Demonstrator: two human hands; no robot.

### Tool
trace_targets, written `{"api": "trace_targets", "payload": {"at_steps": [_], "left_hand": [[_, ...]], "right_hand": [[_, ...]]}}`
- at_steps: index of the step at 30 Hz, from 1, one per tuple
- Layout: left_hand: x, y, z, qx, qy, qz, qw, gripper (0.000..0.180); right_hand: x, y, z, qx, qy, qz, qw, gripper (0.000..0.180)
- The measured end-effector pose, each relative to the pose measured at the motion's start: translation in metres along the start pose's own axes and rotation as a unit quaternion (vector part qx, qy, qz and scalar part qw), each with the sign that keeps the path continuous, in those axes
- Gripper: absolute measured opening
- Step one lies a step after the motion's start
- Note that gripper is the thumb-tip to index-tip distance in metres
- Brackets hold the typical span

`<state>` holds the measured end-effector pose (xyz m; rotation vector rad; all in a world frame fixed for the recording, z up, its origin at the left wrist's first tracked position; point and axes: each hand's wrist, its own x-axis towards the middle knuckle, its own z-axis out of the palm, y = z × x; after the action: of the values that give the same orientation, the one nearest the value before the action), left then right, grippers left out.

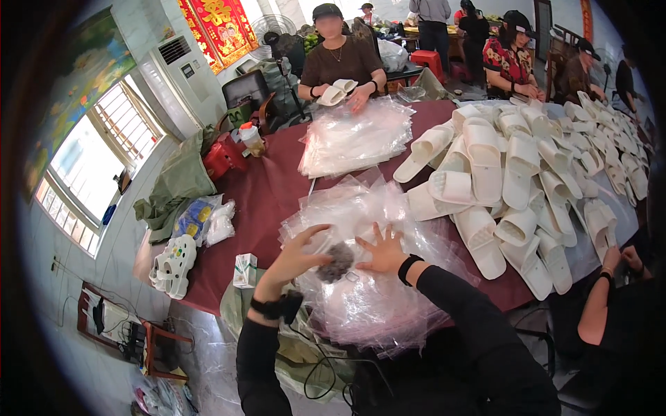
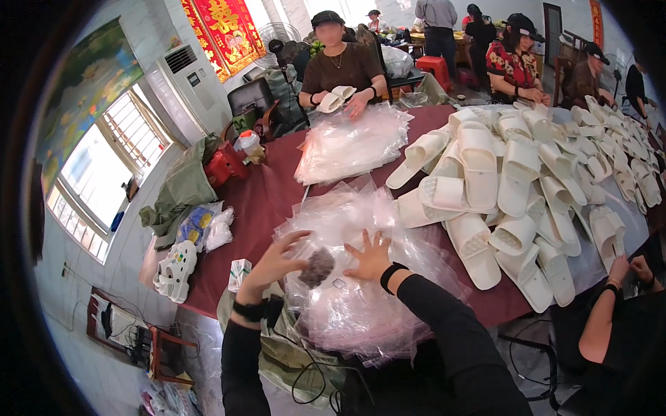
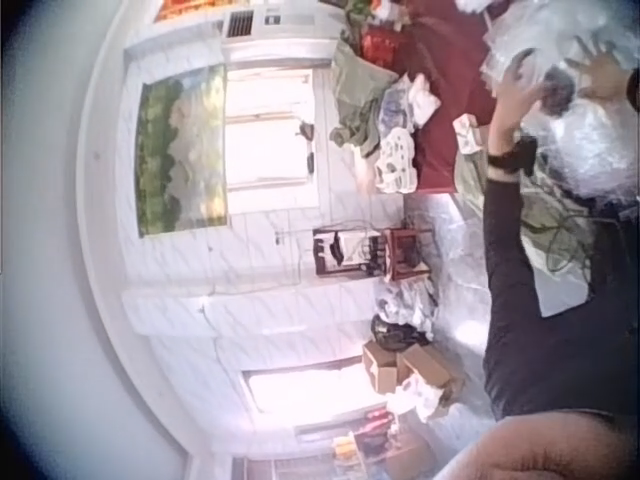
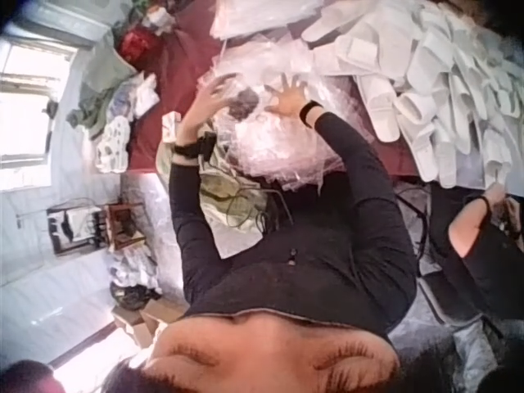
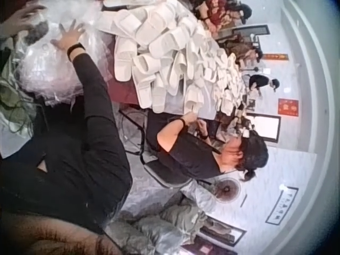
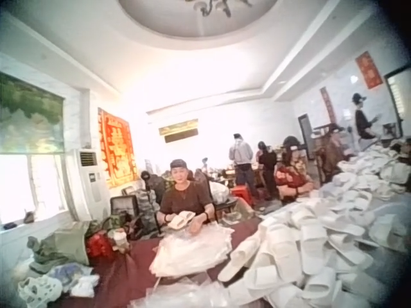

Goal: The recorder is packaging white slippers or sandals into clear plastic bags at a shared work table.

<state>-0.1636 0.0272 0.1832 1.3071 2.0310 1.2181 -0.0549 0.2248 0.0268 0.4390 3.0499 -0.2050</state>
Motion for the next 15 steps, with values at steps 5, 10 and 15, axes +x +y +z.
{"api": "trace_targets", "payload": {"at_steps": [5, 10, 15], "left_hand": [[0.067, -0.057, 0.009, 0.233, 0.027, -0.042, 0.971, 0.076], [0.114, -0.068, 0.027, 0.334, 0.179, -0.151, 0.913, 0.069], [0.135, -0.083, 0.022, 0.354, 0.202, -0.195, 0.892, 0.066]], "right_hand": [[0.004, -0.019, -0.005, -0.004, 0.013, -0.014, 1.000, 0.083], [-0.003, -0.009, -0.006, 0.014, 0.040, -0.025, 0.999, 0.084], [-0.005, -0.015, -0.001, -0.002, 0.052, -0.018, 0.998, 0.082]]}}
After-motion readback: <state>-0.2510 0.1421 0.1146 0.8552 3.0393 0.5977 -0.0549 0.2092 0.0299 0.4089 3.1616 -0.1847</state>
